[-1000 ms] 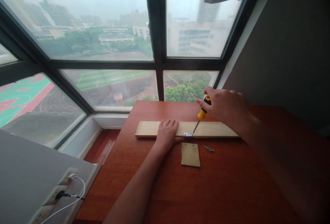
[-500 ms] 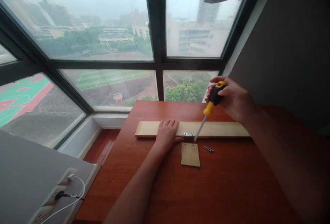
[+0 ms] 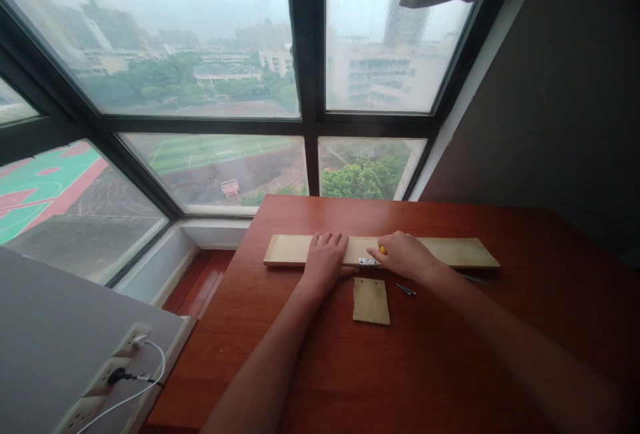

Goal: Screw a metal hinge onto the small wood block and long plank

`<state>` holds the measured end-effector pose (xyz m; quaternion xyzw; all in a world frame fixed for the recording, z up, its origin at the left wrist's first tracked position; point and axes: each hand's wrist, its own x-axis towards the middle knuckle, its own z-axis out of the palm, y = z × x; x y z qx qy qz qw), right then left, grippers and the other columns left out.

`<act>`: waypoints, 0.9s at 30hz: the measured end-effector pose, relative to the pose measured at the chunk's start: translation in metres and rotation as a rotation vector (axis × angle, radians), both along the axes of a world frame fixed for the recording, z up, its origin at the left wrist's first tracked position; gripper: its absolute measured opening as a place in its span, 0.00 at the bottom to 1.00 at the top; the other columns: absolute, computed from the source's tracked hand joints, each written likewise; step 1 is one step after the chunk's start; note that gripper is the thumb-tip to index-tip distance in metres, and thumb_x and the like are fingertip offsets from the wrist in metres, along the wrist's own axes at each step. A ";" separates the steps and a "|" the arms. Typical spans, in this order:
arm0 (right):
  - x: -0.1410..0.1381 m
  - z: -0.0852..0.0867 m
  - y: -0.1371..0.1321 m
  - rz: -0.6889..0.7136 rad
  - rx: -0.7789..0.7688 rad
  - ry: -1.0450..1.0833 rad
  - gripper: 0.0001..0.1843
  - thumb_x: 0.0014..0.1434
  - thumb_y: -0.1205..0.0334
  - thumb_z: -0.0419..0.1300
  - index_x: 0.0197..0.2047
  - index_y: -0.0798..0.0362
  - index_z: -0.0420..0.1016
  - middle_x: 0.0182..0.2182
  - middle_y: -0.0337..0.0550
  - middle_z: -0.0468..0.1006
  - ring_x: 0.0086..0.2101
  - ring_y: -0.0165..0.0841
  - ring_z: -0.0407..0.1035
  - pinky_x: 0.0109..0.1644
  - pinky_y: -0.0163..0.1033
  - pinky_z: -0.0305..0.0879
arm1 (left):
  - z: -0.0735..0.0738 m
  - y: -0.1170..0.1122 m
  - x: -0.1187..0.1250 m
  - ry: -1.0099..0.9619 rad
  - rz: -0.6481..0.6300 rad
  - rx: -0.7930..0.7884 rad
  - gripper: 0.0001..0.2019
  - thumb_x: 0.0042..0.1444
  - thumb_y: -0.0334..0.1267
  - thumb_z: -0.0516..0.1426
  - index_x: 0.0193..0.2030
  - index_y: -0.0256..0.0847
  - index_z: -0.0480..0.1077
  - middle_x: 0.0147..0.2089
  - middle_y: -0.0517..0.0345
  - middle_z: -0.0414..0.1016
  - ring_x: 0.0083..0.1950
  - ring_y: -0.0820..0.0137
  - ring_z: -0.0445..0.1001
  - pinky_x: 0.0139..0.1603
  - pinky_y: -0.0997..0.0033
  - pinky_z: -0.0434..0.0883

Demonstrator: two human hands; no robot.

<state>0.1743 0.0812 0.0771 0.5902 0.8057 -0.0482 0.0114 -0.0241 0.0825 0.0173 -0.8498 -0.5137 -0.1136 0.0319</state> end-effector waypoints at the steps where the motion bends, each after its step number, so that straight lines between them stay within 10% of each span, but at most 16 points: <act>1: -0.002 -0.002 -0.001 0.005 -0.008 -0.022 0.25 0.62 0.47 0.50 0.32 0.56 0.80 0.33 0.57 0.81 0.35 0.46 0.76 0.34 0.42 0.63 | 0.000 0.000 0.000 0.000 -0.001 0.000 0.32 0.47 0.59 0.63 0.55 0.43 0.65 0.55 0.47 0.71 0.55 0.55 0.67 0.56 0.56 0.60; 27: 0.033 -0.009 -0.015 -0.019 -0.107 -0.050 0.12 0.58 0.53 0.56 0.34 0.51 0.76 0.35 0.50 0.80 0.36 0.41 0.74 0.31 0.38 0.52 | 0.001 0.001 -0.002 -0.044 -0.013 -0.056 0.37 0.46 0.57 0.65 0.59 0.41 0.64 0.59 0.45 0.69 0.60 0.54 0.65 0.60 0.55 0.58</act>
